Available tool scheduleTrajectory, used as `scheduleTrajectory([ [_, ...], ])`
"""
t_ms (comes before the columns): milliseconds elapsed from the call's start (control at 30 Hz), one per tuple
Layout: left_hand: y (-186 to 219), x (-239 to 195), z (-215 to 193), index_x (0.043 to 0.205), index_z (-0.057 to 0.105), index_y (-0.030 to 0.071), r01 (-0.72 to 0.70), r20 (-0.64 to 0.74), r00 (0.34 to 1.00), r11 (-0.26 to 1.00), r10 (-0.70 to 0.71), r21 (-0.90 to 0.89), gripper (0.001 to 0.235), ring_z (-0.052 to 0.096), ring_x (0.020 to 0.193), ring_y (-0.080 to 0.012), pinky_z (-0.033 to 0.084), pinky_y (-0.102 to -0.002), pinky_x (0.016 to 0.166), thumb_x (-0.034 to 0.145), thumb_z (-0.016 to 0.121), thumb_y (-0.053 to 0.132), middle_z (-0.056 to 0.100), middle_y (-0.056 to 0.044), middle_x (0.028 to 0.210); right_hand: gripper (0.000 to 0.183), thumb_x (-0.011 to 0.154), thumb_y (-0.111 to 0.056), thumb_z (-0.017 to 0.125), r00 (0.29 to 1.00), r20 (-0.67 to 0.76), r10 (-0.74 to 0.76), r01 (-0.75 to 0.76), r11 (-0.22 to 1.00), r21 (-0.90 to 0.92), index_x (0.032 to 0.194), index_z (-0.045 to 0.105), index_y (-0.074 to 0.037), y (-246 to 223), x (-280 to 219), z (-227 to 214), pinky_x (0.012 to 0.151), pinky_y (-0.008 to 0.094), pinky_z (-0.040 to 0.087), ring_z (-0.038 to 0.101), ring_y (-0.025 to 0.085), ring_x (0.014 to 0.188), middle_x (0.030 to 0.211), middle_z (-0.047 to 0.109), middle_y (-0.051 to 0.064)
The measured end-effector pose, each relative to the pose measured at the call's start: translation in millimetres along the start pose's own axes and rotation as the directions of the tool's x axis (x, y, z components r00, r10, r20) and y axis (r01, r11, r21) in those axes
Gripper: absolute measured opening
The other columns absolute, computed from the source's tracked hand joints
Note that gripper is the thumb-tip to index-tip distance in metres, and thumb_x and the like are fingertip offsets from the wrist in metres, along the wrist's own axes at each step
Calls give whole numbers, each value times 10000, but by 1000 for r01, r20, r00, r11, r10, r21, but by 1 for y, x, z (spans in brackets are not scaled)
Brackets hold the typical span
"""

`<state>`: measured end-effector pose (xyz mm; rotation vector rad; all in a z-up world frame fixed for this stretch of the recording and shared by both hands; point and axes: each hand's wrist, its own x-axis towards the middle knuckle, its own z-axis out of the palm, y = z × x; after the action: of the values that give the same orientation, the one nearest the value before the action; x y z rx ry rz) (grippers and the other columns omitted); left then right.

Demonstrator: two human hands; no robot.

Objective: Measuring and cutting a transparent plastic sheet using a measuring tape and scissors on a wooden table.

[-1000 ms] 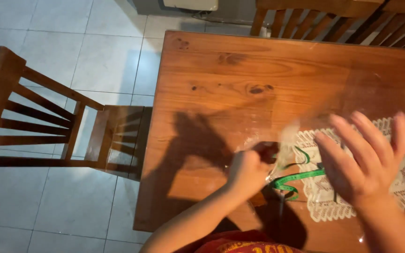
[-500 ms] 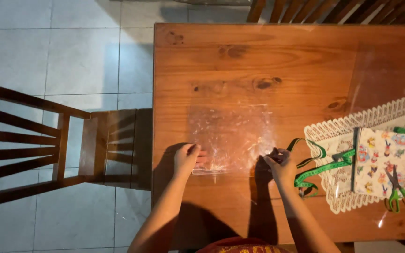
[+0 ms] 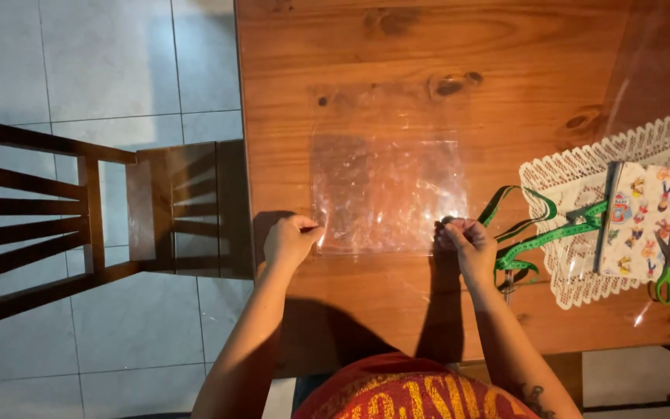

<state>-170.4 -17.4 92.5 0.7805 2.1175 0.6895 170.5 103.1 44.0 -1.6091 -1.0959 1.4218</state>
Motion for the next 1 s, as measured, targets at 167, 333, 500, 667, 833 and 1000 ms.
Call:
scheduleTrajectory([
  [167, 2, -8, -1, 981, 815, 146, 89, 50, 994, 989, -95, 117, 286, 772, 713, -206, 596, -343, 697, 805, 821, 372, 799, -58, 870, 127, 954, -44, 785, 998, 8, -62, 63, 998, -26, 957, 670, 10, -7, -6, 2, 714, 376, 651, 711, 187, 751, 779, 670, 92],
  [333, -13, -4, 5, 964, 812, 144, 12, 22, 1000, 996, -14, 90, 258, 769, 755, -238, 590, -350, 688, 826, 832, 361, 794, -61, 870, 109, 951, -36, 788, 993, 28, -112, 113, 993, -28, 936, 688, 4, -28, -19, 7, 777, 346, 632, 695, 152, 784, 757, 651, 76],
  [500, -28, -1, 10, 1001, 783, 72, 31, 93, 995, 992, -20, -120, 204, 744, 655, -217, 589, -285, 562, 868, 790, 227, 761, -117, 761, 71, 987, -15, 716, 994, 87, -65, 58, 995, 76, 981, 660, 28, -9, -8, -5, 728, 359, 645, 713, 199, 723, 775, 674, 130],
  [667, -15, -13, 3, 985, 789, 78, 41, 67, 997, 995, -35, -93, 183, 741, 645, -195, 603, -285, 539, 856, 801, 208, 780, -100, 806, 74, 979, 2, 716, 991, 107, -82, 73, 994, 81, 976, 649, 32, -9, -10, -3, 716, 369, 640, 713, 211, 700, 762, 675, 150],
  [833, -5, -17, 2, 977, 817, 152, 64, 16, 998, 989, -66, 135, 235, 753, 988, -295, 595, -381, 807, 833, 818, 338, 802, -75, 1011, 99, 969, 22, 725, 989, 101, -105, 100, 993, 60, 967, 626, 27, -15, -16, 1, 715, 381, 641, 724, 222, 742, 783, 671, 133],
  [1000, -12, -14, 8, 986, 813, 173, 103, 1, 994, 976, -105, 193, 242, 754, 998, -273, 592, -383, 829, 836, 813, 363, 805, -43, 1031, 118, 967, 6, 744, 985, 107, -134, 134, 991, 11, 941, 629, 18, -19, -18, 1, 733, 380, 635, 719, 216, 763, 785, 672, 129],
])
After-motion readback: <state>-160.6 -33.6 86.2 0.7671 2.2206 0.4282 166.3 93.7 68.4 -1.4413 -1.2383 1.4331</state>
